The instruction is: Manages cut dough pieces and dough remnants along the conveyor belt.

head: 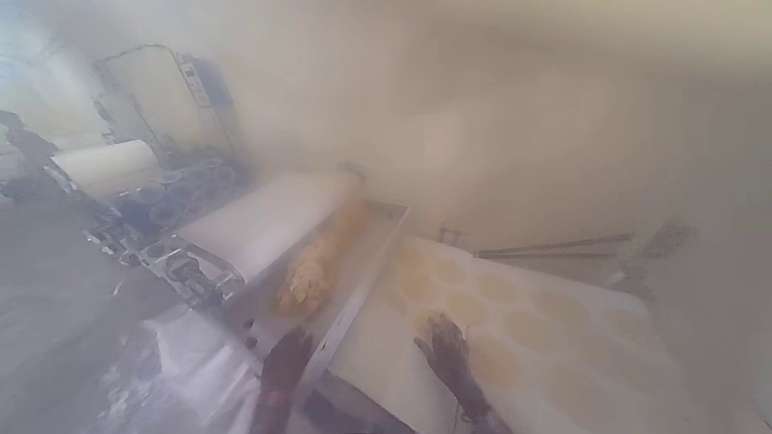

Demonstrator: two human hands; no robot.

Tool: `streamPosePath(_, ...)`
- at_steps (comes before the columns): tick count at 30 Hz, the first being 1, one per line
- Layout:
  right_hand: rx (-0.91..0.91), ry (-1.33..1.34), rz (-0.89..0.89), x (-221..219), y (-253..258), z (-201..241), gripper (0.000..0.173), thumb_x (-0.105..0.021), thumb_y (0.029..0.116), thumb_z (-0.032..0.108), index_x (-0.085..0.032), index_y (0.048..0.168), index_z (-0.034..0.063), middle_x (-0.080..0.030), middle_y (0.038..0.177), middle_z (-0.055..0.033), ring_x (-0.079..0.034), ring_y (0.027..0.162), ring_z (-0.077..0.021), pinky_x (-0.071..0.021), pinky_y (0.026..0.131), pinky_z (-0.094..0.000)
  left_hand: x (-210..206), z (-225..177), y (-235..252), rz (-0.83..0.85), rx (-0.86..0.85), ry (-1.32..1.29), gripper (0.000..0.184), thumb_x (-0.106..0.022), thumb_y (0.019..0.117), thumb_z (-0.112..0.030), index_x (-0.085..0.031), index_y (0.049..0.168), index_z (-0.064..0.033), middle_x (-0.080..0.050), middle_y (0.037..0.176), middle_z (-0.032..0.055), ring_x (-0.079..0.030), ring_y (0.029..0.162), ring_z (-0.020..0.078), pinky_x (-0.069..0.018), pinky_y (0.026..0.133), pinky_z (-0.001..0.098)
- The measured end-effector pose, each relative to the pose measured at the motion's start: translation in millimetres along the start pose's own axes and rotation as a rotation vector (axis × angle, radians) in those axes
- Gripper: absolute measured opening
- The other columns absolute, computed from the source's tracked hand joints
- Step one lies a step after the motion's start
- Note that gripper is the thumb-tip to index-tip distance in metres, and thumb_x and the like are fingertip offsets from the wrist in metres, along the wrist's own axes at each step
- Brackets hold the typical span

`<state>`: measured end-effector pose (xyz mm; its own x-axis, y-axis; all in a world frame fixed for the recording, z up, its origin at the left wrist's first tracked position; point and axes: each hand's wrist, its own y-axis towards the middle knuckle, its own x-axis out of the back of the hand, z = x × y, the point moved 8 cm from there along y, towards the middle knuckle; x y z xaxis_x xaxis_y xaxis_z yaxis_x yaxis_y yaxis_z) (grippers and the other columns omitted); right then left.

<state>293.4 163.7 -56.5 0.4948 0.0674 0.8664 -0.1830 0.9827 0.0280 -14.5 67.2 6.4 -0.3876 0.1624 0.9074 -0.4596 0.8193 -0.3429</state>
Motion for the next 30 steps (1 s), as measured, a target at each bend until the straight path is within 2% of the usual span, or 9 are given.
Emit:
streamPosePath(2, 0.013, -0.095, 0.021, -8.5, 0.0, 0.3, 0.061, -0.062, 0.101, 0.034, -0.052, 0.144, -0.0073, -0.042, 0.152, -0.0367, -0.038, 0.143, -0.0561, -0.0328, 0.111, -0.0686, 7.0, -7.9, -8.7, 0.021, 0.008, 0.006, 0.048, -0.038, 0.1127, -0.032, -0.053, 0.145, 0.0008, -0.057, 0.145, 0.0246, -0.052, 0.138, 0.0393, -0.0385, 0.113, 0.0562)
streamPosePath(4, 0.037, -0.154, 0.017, -7.8, -8.6, 5.0, 0.041, -0.052, 0.1021, 0.013, -0.059, 0.138, -0.0054, -0.052, 0.144, -0.0347, -0.048, 0.135, -0.0537, -0.0409, 0.108, -0.062, 13.7, -17.3, -19.2, 0.045, 0.022, -0.004, 0.048, -0.038, 0.1131, -0.03, -0.05, 0.146, 0.0028, -0.055, 0.147, 0.0258, -0.05, 0.14, 0.0407, -0.0365, 0.115, 0.0558)
streamPosePath(6, 0.033, -0.136, 0.064, -3.8, -15.6, 10.1, 0.04, -0.049, 0.0978, -0.001, -0.06, 0.136, -0.0059, -0.055, 0.14, -0.0344, -0.051, 0.133, -0.0514, -0.0428, 0.109, -0.0558, 12.4, -16.8, -17.0, 0.054, 0.02, -0.003, 0.049, -0.038, 0.1131, -0.03, -0.05, 0.147, 0.0029, -0.054, 0.148, 0.0258, -0.05, 0.14, 0.0404, -0.0367, 0.115, 0.056)
streamPosePath(10, 0.215, 0.139, -0.184, 11.8, -7.1, 13.2, 0.025, -0.057, 0.0906, -0.01, -0.069, 0.112, -0.013, -0.066, 0.107, -0.0353, -0.066, 0.104, -0.0535, -0.0537, 0.091, -0.0582, 8.3, -10.2, -9.9, 0.038, 0.005, -0.019, 0.048, -0.038, 0.1129, -0.031, -0.052, 0.145, 0.0027, -0.057, 0.145, 0.0249, -0.052, 0.138, 0.0403, -0.0373, 0.114, 0.057)
streamPosePath(13, 0.218, 0.188, -0.302, 23.4, 17.4, 12.3, 0.028, -0.056, 0.0936, -0.006, -0.07, 0.118, -0.0101, -0.068, 0.113, -0.0328, -0.065, 0.108, -0.054, -0.051, 0.093, -0.0627, 5.6, -4.7, -5.6, -0.002, -0.008, -0.05, 0.048, -0.04, 0.1125, -0.031, -0.055, 0.142, 0.003, -0.059, 0.141, 0.0256, -0.054, 0.136, 0.0419, -0.0387, 0.112, 0.0581)
streamPosePath(17, 0.04, -0.053, 0.011, -12.2, 42.7, 0.6, 0.051, -0.05, 0.1051, 0.034, -0.055, 0.148, 0.0064, -0.047, 0.155, -0.0225, -0.037, 0.148, -0.0445, -0.0241, 0.119, -0.0635, 2.1, -1.2, -1.9, 0.009, -0.017, -0.054, 0.047, -0.039, 0.1126, -0.031, -0.054, 0.143, 0.0022, -0.06, 0.141, 0.024, -0.055, 0.135, 0.0411, -0.0393, 0.112, 0.0588)
streamPosePath(21, 0.069, -0.072, -0.007, -15.1, 23.1, 11.3, 0.038, -0.047, 0.1036, 0.01, -0.063, 0.136, -0.0003, -0.057, 0.142, -0.0285, -0.051, 0.134, -0.0487, -0.0395, 0.109, -0.0597, 3.5, -1.4, 0.6, 0.007, -0.029, -0.066, 0.047, -0.04, 0.1122, -0.03, -0.055, 0.142, 0.0034, -0.06, 0.14, 0.025, -0.054, 0.135, 0.0411, -0.0389, 0.112, 0.0588)
streamPosePath(25, 0.049, -0.109, 0.123, -7.9, 8.0, 14.5, 0.041, -0.045, 0.1004, 0.001, -0.059, 0.138, -0.0039, -0.055, 0.143, -0.0303, -0.051, 0.133, -0.048, -0.0411, 0.11, -0.0535, 13.2, -14.8, -16.6, 0.056, -0.011, -0.028, 0.047, -0.039, 0.1129, -0.029, -0.053, 0.144, 0.0045, -0.058, 0.144, 0.0255, -0.051, 0.138, 0.0407, -0.0365, 0.114, 0.0564)
streamPosePath(30, 0.158, 0.165, -0.239, 18.9, 13.7, -8.3, 0.027, -0.055, 0.0906, -0.004, -0.071, 0.112, -0.0118, -0.069, 0.118, -0.0326, -0.065, 0.112, -0.0517, -0.0472, 0.101, -0.0594, 14.2, -15.8, -20.0, 0.022, -0.022, -0.044, 0.047, -0.038, 0.1132, -0.028, -0.054, 0.142, 0.0043, -0.059, 0.142, 0.0263, -0.053, 0.137, 0.0409, -0.0367, 0.113, 0.0578)
